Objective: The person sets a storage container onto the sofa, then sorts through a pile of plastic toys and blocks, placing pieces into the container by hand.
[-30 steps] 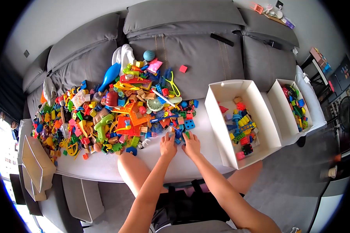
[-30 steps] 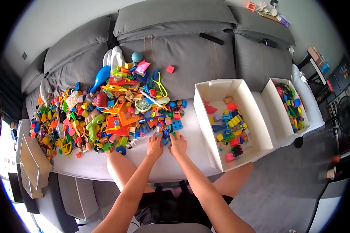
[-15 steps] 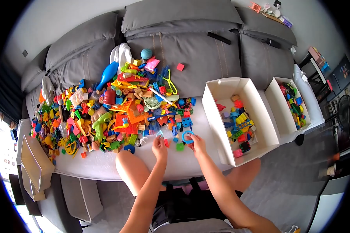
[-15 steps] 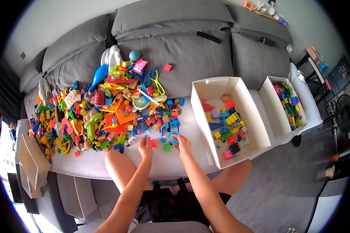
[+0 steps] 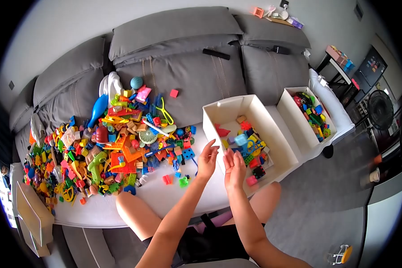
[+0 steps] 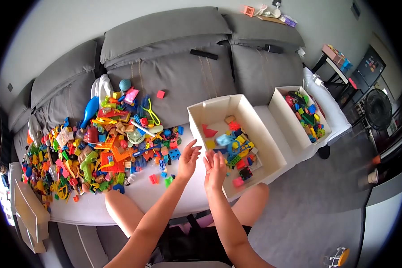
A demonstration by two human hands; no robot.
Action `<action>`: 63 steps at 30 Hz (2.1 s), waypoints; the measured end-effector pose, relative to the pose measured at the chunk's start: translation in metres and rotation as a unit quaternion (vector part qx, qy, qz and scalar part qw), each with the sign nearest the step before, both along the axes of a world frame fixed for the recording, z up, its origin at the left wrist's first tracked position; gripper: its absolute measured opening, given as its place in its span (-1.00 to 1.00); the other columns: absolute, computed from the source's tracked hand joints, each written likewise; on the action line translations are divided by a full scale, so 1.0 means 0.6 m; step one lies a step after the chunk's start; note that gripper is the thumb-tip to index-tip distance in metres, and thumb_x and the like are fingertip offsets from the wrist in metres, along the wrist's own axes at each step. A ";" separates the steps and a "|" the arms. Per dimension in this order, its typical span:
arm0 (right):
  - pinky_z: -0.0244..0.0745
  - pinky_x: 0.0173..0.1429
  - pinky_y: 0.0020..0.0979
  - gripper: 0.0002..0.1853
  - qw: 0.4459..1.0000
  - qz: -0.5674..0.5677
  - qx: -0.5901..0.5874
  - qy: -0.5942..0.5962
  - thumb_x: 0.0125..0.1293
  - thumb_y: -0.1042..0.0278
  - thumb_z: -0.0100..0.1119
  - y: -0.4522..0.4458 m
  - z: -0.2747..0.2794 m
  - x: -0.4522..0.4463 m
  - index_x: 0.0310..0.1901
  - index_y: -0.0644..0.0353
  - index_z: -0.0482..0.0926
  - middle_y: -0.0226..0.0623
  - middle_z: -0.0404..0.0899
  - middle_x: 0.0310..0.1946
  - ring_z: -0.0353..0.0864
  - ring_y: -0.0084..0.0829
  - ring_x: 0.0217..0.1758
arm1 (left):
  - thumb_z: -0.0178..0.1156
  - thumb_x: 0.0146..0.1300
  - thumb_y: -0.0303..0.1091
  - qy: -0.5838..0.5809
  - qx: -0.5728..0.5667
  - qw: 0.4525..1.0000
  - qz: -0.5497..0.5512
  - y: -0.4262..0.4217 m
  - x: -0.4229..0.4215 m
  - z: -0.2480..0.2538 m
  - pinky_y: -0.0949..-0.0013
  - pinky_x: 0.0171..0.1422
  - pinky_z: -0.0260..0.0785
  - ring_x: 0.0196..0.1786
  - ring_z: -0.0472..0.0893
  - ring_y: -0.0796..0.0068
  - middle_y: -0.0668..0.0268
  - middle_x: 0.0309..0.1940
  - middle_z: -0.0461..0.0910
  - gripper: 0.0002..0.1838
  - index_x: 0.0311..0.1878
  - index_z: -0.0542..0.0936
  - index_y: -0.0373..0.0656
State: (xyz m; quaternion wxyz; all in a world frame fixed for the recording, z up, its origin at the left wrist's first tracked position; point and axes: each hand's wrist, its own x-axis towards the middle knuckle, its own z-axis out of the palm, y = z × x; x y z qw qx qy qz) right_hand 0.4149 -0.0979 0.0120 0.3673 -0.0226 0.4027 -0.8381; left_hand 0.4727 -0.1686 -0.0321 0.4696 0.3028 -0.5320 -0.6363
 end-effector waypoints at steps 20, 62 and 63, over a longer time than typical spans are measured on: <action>0.45 -0.21 -0.25 -0.62 0.618 0.306 0.337 0.641 0.05 0.06 0.21 -0.063 -0.237 0.102 -0.14 0.07 0.49 -0.26 0.44 -0.14 0.54 -0.22 -0.20 | 0.14 0.04 -0.47 -0.383 -0.066 0.885 0.256 0.046 0.281 -0.179 0.29 -0.29 0.38 -0.38 0.49 0.25 0.12 -0.03 0.30 -0.54 0.08 0.39 -0.01; 0.34 0.10 -0.45 -0.64 0.962 0.176 0.104 0.180 0.25 0.28 0.01 -0.128 -0.086 0.060 0.04 0.27 0.41 -0.24 0.47 -0.05 0.44 -0.45 0.02 | -0.01 0.28 -0.37 -0.202 -0.091 0.957 0.190 -0.040 0.119 -0.113 0.31 0.13 0.25 0.05 0.42 0.17 0.09 -0.05 0.45 -0.71 0.02 0.41 -0.26; 0.28 0.17 -0.41 -0.64 0.942 0.158 0.106 0.276 0.25 0.26 0.01 -0.167 -0.134 0.059 0.02 0.29 0.41 -0.19 0.45 -0.02 0.42 -0.36 0.08 | 0.04 0.22 -0.41 -0.225 -0.132 0.942 0.211 -0.054 0.152 -0.136 0.25 0.09 0.26 -0.01 0.42 0.10 0.09 -0.09 0.46 -0.74 -0.04 0.44 -0.25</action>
